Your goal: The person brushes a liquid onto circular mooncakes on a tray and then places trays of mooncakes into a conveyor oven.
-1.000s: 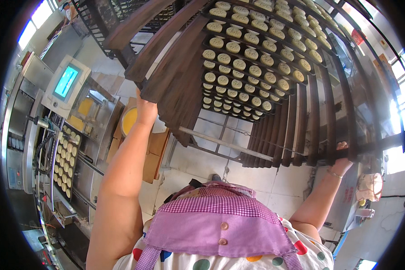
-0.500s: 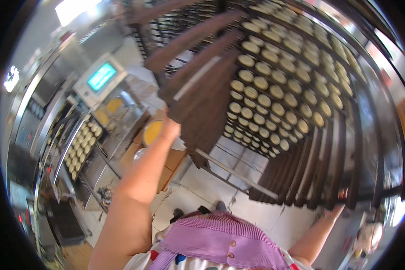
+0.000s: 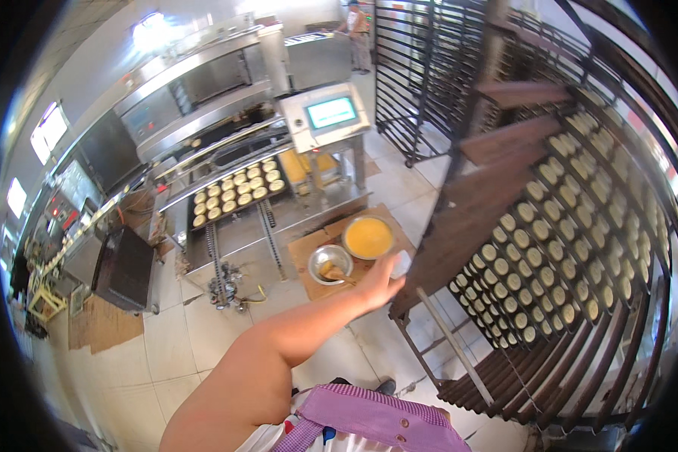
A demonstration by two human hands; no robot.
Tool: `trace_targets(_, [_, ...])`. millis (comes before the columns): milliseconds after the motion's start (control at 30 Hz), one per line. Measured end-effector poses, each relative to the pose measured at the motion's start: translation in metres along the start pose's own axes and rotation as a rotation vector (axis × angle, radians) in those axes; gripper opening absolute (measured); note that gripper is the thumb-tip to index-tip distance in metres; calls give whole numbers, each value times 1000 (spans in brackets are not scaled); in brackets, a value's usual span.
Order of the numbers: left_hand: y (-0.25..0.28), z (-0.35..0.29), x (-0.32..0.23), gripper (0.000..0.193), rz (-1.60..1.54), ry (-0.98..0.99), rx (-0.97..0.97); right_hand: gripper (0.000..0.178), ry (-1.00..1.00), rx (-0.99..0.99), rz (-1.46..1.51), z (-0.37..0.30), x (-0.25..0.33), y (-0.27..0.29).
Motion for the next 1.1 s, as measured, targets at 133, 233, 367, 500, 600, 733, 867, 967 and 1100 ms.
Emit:
trace_targets(133, [68,-215,75,29,-56,217,655,16,232,216,-14,69,124,66])
trace_targets(233, [143,-380,132,29,319,643,919,15,-144,90,783,101,109,61])
trace_targets(367, [240,-735,172,30,200,1140,1003,9,163,275,144,144,245,34])
trace_targets(500, [301,-854,160,29,-135,1821,567,17,338,408,-57,175,386,17])
trace_targets(600, [321,-869,162,28,-337,1963,69,24,133,478,243,197,546,25])
trace_targets(733, [343,-840,185,28,-521,1890,-313,25,160,484,413,240,683,28])
trace_targets(867, [376,-793,224,27,-617,1760,-445,22,308,545,356,266,776,27])
trace_targets(967, [411,-781,251,26,-640,1739,-504,19,451,558,39,266,854,31])
trace_targets(1100, [470,-776,293,26,-641,1771,-583,27,561,588,215,306,926,-5])
Point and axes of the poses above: each hand's wrist, its own z-axis towards the middle knuckle, its own y-axis out of the back of the hand, x = y × z, the point moved 6 cm from there along z, towards the middle knuckle
